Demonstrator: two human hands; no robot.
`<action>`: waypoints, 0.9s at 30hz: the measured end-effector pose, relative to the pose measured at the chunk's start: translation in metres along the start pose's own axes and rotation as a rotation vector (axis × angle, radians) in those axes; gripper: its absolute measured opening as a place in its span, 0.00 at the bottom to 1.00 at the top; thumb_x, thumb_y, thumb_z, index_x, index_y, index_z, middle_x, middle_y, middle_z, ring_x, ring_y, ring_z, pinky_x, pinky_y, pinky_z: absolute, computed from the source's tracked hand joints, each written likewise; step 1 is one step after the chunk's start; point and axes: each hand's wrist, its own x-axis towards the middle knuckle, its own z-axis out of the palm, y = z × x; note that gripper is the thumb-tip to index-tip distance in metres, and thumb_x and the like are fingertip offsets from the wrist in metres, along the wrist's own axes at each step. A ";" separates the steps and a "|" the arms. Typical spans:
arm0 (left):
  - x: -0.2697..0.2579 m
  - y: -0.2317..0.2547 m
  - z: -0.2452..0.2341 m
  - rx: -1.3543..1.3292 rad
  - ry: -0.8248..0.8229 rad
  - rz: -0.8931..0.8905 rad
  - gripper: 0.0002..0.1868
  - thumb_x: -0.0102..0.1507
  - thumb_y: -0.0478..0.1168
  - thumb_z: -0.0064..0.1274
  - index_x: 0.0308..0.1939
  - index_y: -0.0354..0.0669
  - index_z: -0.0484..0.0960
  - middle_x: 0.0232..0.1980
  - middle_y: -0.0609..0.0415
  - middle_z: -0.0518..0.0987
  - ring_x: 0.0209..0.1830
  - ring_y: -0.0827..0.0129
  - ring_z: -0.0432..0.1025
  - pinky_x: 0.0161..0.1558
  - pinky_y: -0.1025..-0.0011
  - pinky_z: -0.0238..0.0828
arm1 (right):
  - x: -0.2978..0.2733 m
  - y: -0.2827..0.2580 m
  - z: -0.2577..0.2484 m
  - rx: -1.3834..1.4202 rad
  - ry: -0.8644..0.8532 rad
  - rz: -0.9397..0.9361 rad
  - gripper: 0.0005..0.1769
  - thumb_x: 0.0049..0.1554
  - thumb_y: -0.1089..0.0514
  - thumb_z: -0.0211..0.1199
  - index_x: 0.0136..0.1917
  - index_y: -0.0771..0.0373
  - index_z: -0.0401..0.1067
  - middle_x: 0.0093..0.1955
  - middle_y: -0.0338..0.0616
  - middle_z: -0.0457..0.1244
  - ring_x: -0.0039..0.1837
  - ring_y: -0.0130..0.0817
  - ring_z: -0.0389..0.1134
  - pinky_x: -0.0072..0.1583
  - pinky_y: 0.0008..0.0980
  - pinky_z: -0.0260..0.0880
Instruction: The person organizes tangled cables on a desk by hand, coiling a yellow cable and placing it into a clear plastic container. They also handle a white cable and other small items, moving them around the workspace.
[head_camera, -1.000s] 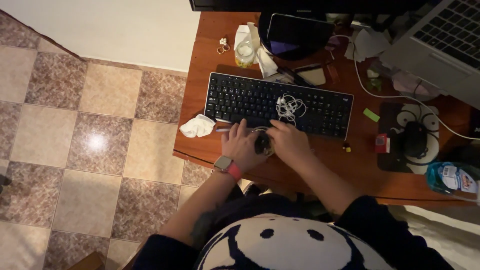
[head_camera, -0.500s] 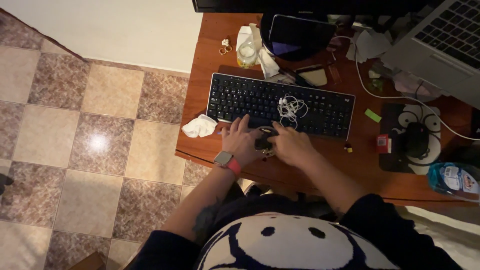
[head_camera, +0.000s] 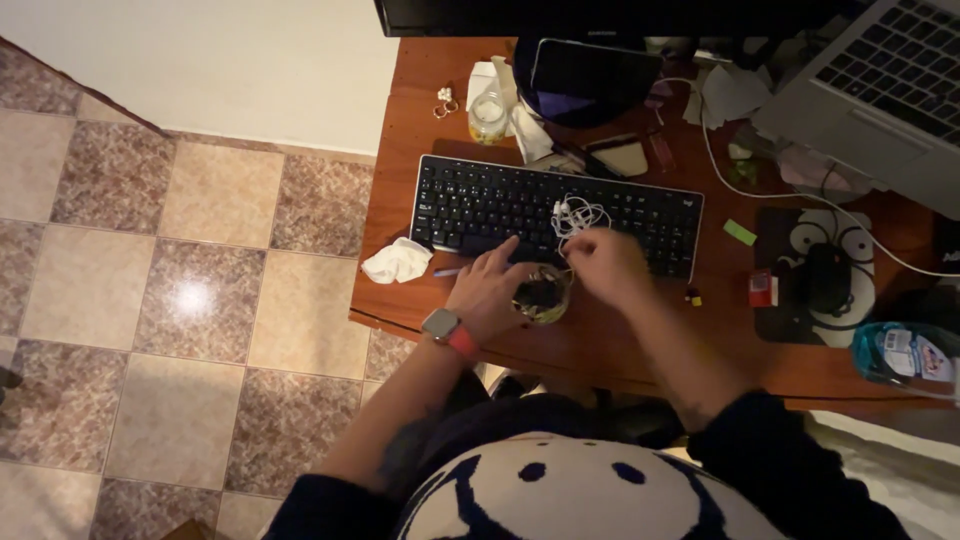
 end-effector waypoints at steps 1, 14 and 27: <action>-0.002 0.001 -0.003 -0.037 0.038 -0.020 0.41 0.51 0.53 0.68 0.68 0.63 0.71 0.79 0.47 0.53 0.74 0.39 0.57 0.62 0.41 0.64 | 0.010 0.008 0.000 -0.087 0.069 0.089 0.12 0.57 0.46 0.61 0.53 0.45 0.81 0.62 0.38 0.69 0.65 0.46 0.69 0.62 0.46 0.72; 0.017 -0.047 -0.002 -0.343 0.433 -0.177 0.22 0.53 0.50 0.66 0.52 0.66 0.83 0.56 0.65 0.80 0.53 0.61 0.79 0.52 0.66 0.79 | 0.072 0.045 0.000 0.400 0.315 0.080 0.14 0.57 0.52 0.70 0.55 0.57 0.81 0.52 0.47 0.71 0.58 0.46 0.72 0.56 0.44 0.73; 0.041 0.063 -0.138 -1.029 0.588 -0.054 0.55 0.53 0.43 0.71 0.79 0.46 0.54 0.73 0.29 0.64 0.70 0.37 0.65 0.68 0.51 0.67 | 0.031 -0.059 -0.088 1.203 0.050 -0.255 0.10 0.58 0.63 0.63 0.54 0.65 0.76 0.41 0.49 0.70 0.37 0.36 0.74 0.39 0.31 0.78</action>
